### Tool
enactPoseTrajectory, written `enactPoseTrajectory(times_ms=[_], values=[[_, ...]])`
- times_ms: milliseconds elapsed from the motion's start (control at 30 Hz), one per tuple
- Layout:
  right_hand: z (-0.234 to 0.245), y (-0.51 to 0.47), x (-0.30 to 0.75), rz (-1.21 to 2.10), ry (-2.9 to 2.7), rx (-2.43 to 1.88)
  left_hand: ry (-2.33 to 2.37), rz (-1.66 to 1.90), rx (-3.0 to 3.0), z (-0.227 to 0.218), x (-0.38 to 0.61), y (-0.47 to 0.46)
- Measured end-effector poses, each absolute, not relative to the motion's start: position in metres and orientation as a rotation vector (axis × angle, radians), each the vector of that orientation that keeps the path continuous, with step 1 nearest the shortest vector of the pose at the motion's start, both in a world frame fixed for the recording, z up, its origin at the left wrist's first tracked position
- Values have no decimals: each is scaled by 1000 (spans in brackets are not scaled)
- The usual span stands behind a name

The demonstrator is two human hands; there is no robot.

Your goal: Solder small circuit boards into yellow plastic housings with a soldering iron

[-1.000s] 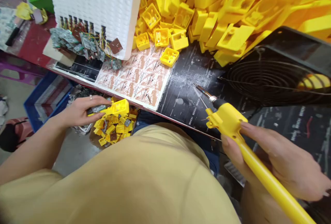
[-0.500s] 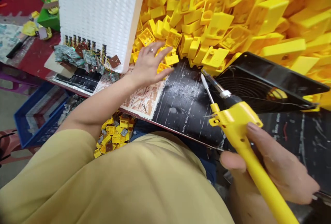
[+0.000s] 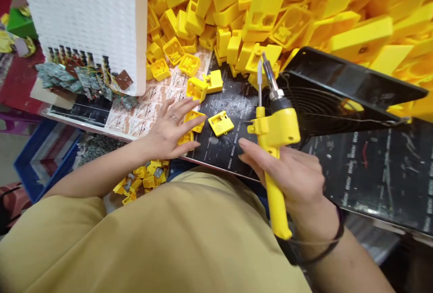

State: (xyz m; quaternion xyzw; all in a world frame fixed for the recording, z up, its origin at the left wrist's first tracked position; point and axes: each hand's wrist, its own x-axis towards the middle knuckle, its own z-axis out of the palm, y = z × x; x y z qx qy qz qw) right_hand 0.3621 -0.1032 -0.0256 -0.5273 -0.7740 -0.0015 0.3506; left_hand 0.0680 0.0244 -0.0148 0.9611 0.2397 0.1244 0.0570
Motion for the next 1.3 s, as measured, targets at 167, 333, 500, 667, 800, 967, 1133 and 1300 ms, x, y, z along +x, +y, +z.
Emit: enactPoseTrajectory(times_ms=[167, 333, 500, 667, 800, 967, 1133, 1300], values=[[-23, -63, 329, -29, -2143, -1226, 837, 393, 2934, -14, 45, 3], [-34, -40, 311, -32, -2217, -1230, 751, 359, 2958, -20, 35, 10], [-33, -61, 308, 16, -2037, -1289, 757, 277, 2807, -15, 26, 42], [-33, -70, 310, -28, -2095, -1336, 888, 224, 2771, -16, 52, 52], [-29, -66, 329, -88, -2176, -1341, 817, 343, 2769, -30, 72, 41], [-32, -63, 340, 118, -2260, -1162, 613, 328, 2806, -33, 76, 30], [-36, -72, 340, 72, -2235, -1217, 766, 257, 2813, -20, 57, 33], [-33, -81, 336, 36, -2227, -1230, 963, 167, 2810, -15, 42, 30]])
